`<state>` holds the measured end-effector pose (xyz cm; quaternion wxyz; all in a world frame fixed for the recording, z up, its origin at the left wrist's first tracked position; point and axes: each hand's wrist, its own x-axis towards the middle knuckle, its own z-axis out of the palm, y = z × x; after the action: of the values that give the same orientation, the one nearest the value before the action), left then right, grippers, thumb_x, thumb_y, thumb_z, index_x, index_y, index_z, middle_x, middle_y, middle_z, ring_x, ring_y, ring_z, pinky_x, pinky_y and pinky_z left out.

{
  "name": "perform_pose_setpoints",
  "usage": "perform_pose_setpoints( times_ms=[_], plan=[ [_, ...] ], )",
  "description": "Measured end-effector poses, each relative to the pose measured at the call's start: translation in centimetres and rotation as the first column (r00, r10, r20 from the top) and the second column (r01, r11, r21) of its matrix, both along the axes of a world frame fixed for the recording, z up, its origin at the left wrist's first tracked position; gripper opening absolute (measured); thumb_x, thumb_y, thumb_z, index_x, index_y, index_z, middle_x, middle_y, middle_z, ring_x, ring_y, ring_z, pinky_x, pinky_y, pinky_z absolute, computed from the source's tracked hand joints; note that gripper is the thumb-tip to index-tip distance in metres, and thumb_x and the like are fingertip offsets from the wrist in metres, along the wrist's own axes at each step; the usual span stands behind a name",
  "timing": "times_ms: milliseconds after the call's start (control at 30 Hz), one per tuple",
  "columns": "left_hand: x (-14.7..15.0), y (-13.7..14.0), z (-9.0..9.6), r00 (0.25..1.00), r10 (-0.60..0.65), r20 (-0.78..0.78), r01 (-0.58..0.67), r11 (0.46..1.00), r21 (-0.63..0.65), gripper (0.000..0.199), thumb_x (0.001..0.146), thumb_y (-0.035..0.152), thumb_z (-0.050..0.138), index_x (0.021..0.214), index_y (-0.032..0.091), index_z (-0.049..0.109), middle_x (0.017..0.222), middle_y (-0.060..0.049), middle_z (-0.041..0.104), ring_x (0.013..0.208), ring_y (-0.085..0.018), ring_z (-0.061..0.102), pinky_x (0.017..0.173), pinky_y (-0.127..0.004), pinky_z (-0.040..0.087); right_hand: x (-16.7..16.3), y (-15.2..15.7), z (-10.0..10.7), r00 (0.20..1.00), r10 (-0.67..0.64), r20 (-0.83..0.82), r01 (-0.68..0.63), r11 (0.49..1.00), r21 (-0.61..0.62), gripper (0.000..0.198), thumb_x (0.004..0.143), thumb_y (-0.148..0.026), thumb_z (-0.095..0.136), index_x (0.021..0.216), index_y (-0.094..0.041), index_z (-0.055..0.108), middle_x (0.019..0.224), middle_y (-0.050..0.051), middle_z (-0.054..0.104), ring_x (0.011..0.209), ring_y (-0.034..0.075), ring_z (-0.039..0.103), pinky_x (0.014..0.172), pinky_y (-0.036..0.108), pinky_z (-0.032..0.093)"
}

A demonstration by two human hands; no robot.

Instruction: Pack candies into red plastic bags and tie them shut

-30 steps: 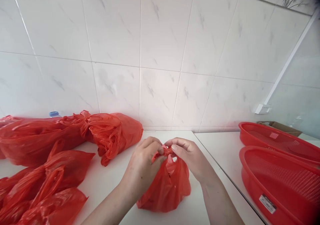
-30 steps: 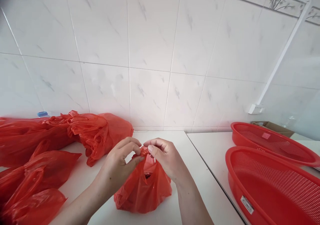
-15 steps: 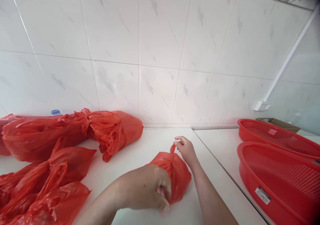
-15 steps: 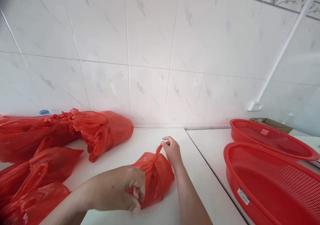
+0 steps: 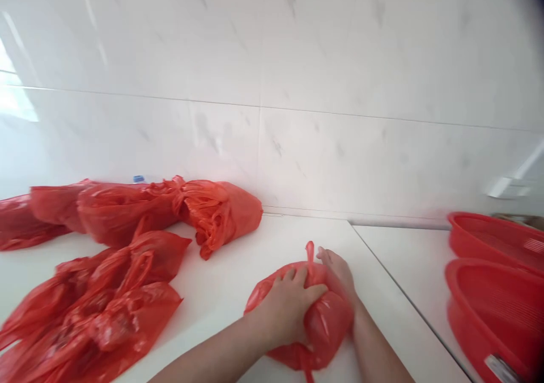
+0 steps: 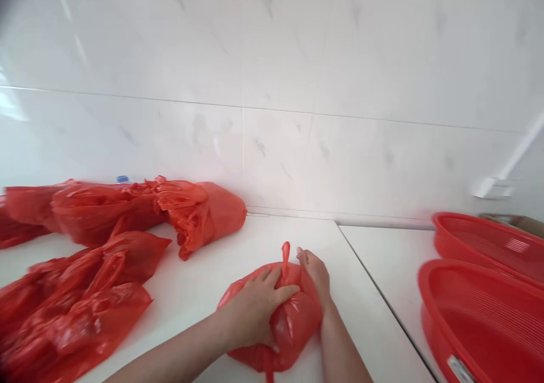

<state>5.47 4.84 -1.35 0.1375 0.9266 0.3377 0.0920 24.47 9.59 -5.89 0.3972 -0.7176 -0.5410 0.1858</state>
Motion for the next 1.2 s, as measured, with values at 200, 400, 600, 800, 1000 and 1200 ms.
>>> perform_pose_setpoints(
  times_ms=[200, 400, 600, 800, 1000, 1200],
  plan=[
    [0.3, 0.2, -1.4, 1.000, -0.011, -0.003, 0.011, 0.966, 0.257, 0.020, 0.069, 0.019, 0.063, 0.088, 0.023, 0.059, 0.087, -0.006, 0.061, 0.085, -0.023, 0.058, 0.071, -0.034, 0.046, -0.1, 0.2, -0.5, 0.997, 0.060, 0.052, -0.055, 0.994, -0.093, 0.052, 0.085, -0.062, 0.029, 0.065, -0.022, 0.055, 0.063, 0.003, 0.062, 0.057, 0.018, 0.050, 0.055, 0.029, 0.032],
    [0.6, 0.6, -2.4, 0.998, -0.039, 0.041, 0.026, 0.959, 0.281, 0.013, 0.070, 0.012, 0.058, 0.079, 0.021, 0.055, 0.081, -0.005, 0.064, 0.074, -0.022, 0.060, 0.066, -0.033, 0.046, -1.4, 0.1, -0.4, 0.989, 0.137, 0.060, -0.132, 0.988, -0.077, 0.050, 0.086, -0.062, 0.030, 0.069, -0.022, 0.056, 0.068, 0.003, 0.063, 0.063, 0.017, 0.053, 0.058, 0.029, 0.035],
    [0.8, 0.9, -3.6, 0.995, -0.030, 0.094, 0.006, 0.969, 0.245, 0.015, 0.072, 0.010, 0.053, 0.081, 0.022, 0.055, 0.084, -0.005, 0.066, 0.075, -0.022, 0.062, 0.063, -0.033, 0.045, -2.3, 0.2, -0.4, 0.981, 0.192, 0.037, -0.188, 0.977, -0.100, 0.051, 0.086, -0.061, 0.028, 0.081, -0.021, 0.060, 0.062, 0.000, 0.062, 0.059, 0.016, 0.054, 0.058, 0.027, 0.038],
    [0.9, 1.4, -3.9, 0.996, -0.016, 0.082, 0.003, 0.987, 0.158, 0.013, 0.069, 0.026, 0.064, 0.072, 0.021, 0.053, 0.074, 0.001, 0.068, 0.064, -0.019, 0.063, 0.051, -0.027, 0.039, -2.5, 0.1, -0.7, 0.960, 0.273, 0.064, -0.264, 0.957, -0.120, 0.039, 0.083, -0.052, 0.039, 0.061, -0.022, 0.050, 0.053, -0.002, 0.055, 0.056, 0.015, 0.049, 0.058, 0.026, 0.036],
    [-2.4, 0.7, -0.8, 0.973, 0.192, 0.130, -0.207, 0.971, 0.118, 0.006, 0.077, 0.029, 0.055, 0.081, 0.025, 0.057, 0.070, 0.004, 0.069, 0.057, -0.015, 0.061, 0.047, -0.023, 0.035, -1.1, 0.1, -1.2, 0.950, 0.310, 0.042, -0.301, 0.942, -0.151, 0.037, 0.083, -0.053, 0.038, 0.068, -0.023, 0.053, 0.060, -0.001, 0.058, 0.059, 0.017, 0.052, 0.060, 0.027, 0.040],
    [-14.1, -2.4, 6.1, 0.852, 0.466, 0.237, -0.511, 0.838, 0.189, 0.007, 0.070, 0.016, 0.054, 0.069, 0.022, 0.056, 0.074, 0.002, 0.067, 0.065, -0.014, 0.061, 0.057, -0.021, 0.041, -0.3, 1.5, -2.2, 0.957, 0.283, 0.061, -0.246, 0.906, -0.345, 0.038, 0.084, -0.056, 0.035, 0.090, -0.026, 0.057, 0.069, -0.001, 0.061, 0.064, 0.018, 0.055, 0.064, 0.029, 0.041]
  ],
)
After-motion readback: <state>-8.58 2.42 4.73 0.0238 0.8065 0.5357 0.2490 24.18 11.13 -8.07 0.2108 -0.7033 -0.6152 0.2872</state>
